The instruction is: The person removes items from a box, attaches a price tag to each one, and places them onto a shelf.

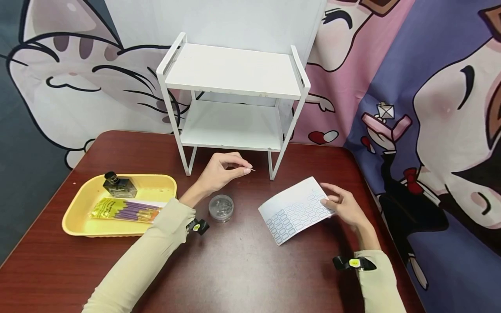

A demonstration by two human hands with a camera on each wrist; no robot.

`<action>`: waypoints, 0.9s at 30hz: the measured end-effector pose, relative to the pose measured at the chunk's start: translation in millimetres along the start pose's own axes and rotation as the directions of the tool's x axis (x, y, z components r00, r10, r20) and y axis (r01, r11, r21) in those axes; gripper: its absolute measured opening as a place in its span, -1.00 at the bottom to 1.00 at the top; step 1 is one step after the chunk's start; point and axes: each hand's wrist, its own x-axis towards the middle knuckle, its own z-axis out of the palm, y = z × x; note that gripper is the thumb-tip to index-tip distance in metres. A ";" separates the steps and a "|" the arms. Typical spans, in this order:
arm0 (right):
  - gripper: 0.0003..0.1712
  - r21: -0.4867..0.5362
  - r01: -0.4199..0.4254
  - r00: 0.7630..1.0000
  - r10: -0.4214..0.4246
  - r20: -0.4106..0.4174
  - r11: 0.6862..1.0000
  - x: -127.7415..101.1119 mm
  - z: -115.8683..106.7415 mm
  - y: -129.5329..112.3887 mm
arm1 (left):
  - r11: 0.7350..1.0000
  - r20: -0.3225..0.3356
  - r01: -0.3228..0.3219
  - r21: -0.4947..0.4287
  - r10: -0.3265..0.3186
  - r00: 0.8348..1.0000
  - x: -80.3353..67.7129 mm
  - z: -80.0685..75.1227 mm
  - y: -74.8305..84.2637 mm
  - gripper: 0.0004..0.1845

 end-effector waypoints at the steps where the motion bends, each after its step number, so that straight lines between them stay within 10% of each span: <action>1: -0.34 0.002 -0.026 1.000 0.026 -0.001 1.000 -1.5 -2.5 6.5 | 1.000 0.001 0.004 -0.002 -0.004 1.000 -0.1 -0.1 -0.4 -0.89; 16: -0.23 0.041 -0.152 0.987 0.149 0.063 0.988 -9.3 -11.2 40.1 | 0.998 -0.012 0.053 -0.014 -0.054 0.998 -3.5 -4.1 -6.5 -0.87; 27: -0.22 -0.206 -0.250 0.963 0.265 0.046 0.946 -10.2 -9.8 35.7 | 0.992 0.005 0.107 -0.070 -0.107 0.994 -5.5 -7.9 -8.6 -0.86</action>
